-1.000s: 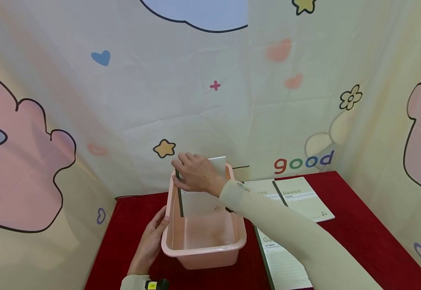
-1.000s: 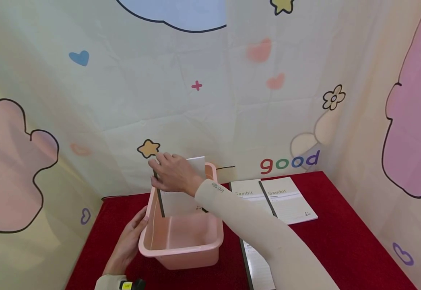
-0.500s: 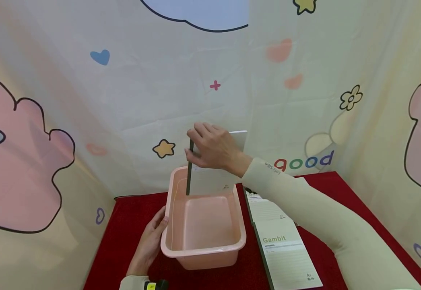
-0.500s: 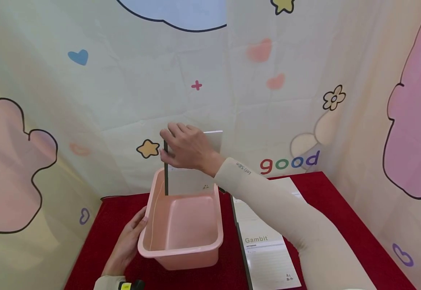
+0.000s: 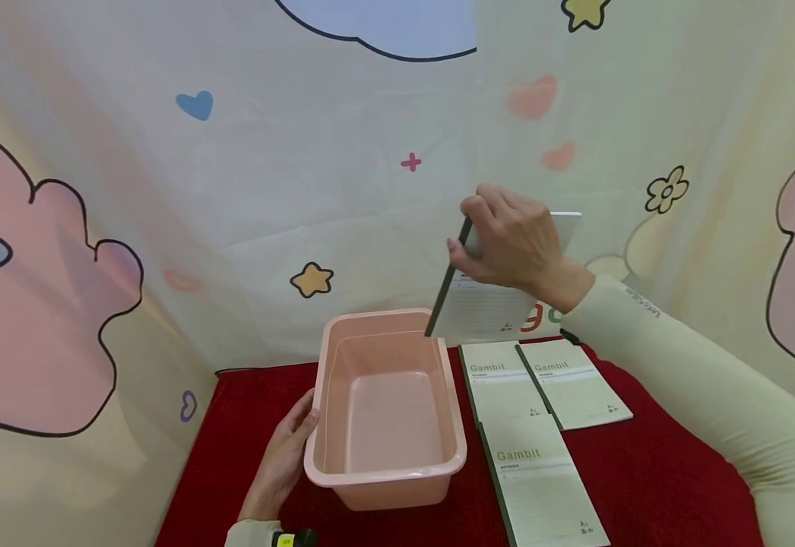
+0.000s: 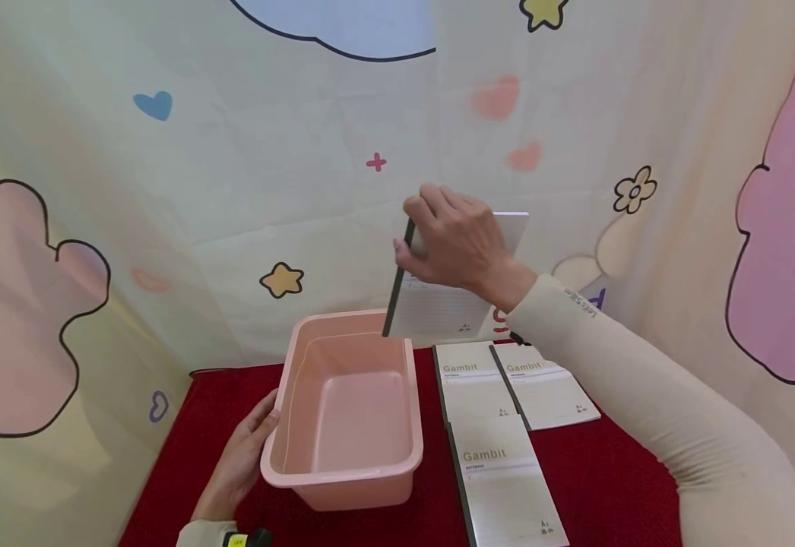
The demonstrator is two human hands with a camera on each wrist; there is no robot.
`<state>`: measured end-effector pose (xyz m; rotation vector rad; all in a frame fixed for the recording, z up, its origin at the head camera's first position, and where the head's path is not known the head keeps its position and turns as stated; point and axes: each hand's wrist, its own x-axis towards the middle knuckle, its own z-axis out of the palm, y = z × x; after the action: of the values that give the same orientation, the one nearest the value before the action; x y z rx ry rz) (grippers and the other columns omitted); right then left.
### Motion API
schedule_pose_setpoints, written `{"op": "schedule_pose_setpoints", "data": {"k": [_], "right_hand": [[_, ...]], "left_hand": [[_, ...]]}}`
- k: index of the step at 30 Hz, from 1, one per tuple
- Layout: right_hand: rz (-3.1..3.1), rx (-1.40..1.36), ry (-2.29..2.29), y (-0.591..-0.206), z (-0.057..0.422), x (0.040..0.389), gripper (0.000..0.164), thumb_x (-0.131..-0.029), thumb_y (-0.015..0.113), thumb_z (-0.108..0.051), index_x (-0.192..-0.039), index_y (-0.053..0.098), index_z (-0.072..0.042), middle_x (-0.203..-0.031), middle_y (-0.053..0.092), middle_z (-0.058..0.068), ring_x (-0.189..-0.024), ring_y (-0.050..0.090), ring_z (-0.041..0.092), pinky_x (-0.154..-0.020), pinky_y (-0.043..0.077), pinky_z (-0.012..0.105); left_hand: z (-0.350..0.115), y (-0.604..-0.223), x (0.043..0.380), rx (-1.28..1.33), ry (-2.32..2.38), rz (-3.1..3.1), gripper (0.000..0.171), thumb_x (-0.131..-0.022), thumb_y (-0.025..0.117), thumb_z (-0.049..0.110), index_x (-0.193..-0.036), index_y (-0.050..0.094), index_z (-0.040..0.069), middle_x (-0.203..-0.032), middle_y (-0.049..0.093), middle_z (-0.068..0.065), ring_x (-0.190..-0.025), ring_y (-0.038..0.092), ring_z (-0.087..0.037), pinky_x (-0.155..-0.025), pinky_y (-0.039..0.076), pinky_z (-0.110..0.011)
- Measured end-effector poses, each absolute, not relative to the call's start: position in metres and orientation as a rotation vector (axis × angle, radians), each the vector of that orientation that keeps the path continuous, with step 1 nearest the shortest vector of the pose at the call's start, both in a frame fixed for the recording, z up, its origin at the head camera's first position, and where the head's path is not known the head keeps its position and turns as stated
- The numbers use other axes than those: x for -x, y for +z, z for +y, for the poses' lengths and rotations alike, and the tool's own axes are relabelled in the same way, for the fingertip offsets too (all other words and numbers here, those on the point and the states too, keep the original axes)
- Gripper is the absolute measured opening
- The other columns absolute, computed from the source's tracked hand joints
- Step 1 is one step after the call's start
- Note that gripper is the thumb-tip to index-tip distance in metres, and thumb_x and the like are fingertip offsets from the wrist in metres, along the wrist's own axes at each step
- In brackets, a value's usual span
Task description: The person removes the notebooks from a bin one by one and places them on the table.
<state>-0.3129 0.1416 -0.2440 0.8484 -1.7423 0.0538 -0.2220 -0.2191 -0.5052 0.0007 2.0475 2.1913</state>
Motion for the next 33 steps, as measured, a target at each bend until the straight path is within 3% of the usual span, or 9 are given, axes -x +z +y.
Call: {"op": "schedule_pose_setpoints", "data": {"k": [4, 11, 15, 21, 27, 33], "right_hand": [[-1.756, -0.827, 0.058, -0.25, 0.178, 0.31, 0.041, -0.09, 0.038, -0.044, -0.087, 0.052, -0.005, -0.065, 0.042, 0.006, -0.048, 0.034, 0.018, -0.041, 0.024, 0.028], [-1.782, -0.825, -0.036, -0.282, 0.236, 0.302, 0.051, -0.093, 0.032, -0.049, -0.083, 0.055, -0.005, -0.064, 0.042, 0.004, -0.048, 0.029, 0.012, -0.04, 0.019, 0.022], [-1.807, -0.836, -0.065, -0.305, 0.261, 0.294, 0.05, -0.093, 0.032, -0.047, -0.083, 0.055, -0.005, -0.065, 0.043, 0.003, -0.049, 0.028, 0.009, -0.04, 0.018, 0.021], [-1.894, -0.88, -0.06, -0.337, 0.286, 0.281, 0.046, -0.091, 0.037, -0.046, -0.085, 0.055, -0.005, -0.07, 0.047, 0.005, -0.051, 0.038, 0.015, -0.039, 0.026, 0.025], [-1.956, -0.938, -0.101, -0.376, 0.306, 0.271, 0.046, -0.091, 0.035, -0.047, -0.085, 0.055, -0.007, -0.068, 0.042, 0.001, -0.05, 0.03, 0.009, -0.041, 0.023, 0.022], [-2.009, -1.027, -0.15, -0.422, 0.324, 0.256, 0.043, -0.091, 0.032, -0.047, -0.08, 0.053, -0.012, -0.069, 0.043, 0.0, -0.055, 0.034, 0.008, -0.043, 0.029, 0.021]], "left_hand": [[-0.219, -0.506, 0.222, 0.002, 2.185, 2.057, 0.056, -0.103, 0.049, 0.033, -0.154, 0.029, 0.02, -0.157, 0.034, -0.008, -0.14, 0.042, -0.031, -0.111, 0.042, -0.045], [-0.218, -0.51, 0.222, -0.018, 2.183, 2.032, 0.06, -0.101, 0.052, 0.036, -0.154, 0.03, 0.018, -0.157, 0.035, -0.01, -0.139, 0.042, -0.031, -0.105, 0.045, -0.033], [-0.219, -0.511, 0.223, -0.01, 2.185, 2.045, 0.062, -0.1, 0.053, 0.038, -0.154, 0.03, 0.019, -0.156, 0.037, -0.011, -0.138, 0.044, -0.032, -0.102, 0.047, -0.031], [-0.223, -0.51, 0.223, 0.008, 2.195, 2.07, 0.059, -0.1, 0.053, 0.036, -0.153, 0.031, 0.02, -0.156, 0.036, -0.007, -0.139, 0.043, -0.029, -0.101, 0.048, -0.028], [-0.222, -0.51, 0.223, -0.029, 2.198, 2.047, 0.059, -0.102, 0.051, 0.035, -0.154, 0.028, 0.02, -0.158, 0.033, -0.007, -0.142, 0.04, -0.028, -0.105, 0.045, -0.031], [-0.219, -0.509, 0.223, -0.025, 2.199, 2.035, 0.06, -0.101, 0.052, 0.035, -0.154, 0.029, 0.019, -0.157, 0.036, -0.008, -0.14, 0.042, -0.03, -0.103, 0.047, -0.03]]}}
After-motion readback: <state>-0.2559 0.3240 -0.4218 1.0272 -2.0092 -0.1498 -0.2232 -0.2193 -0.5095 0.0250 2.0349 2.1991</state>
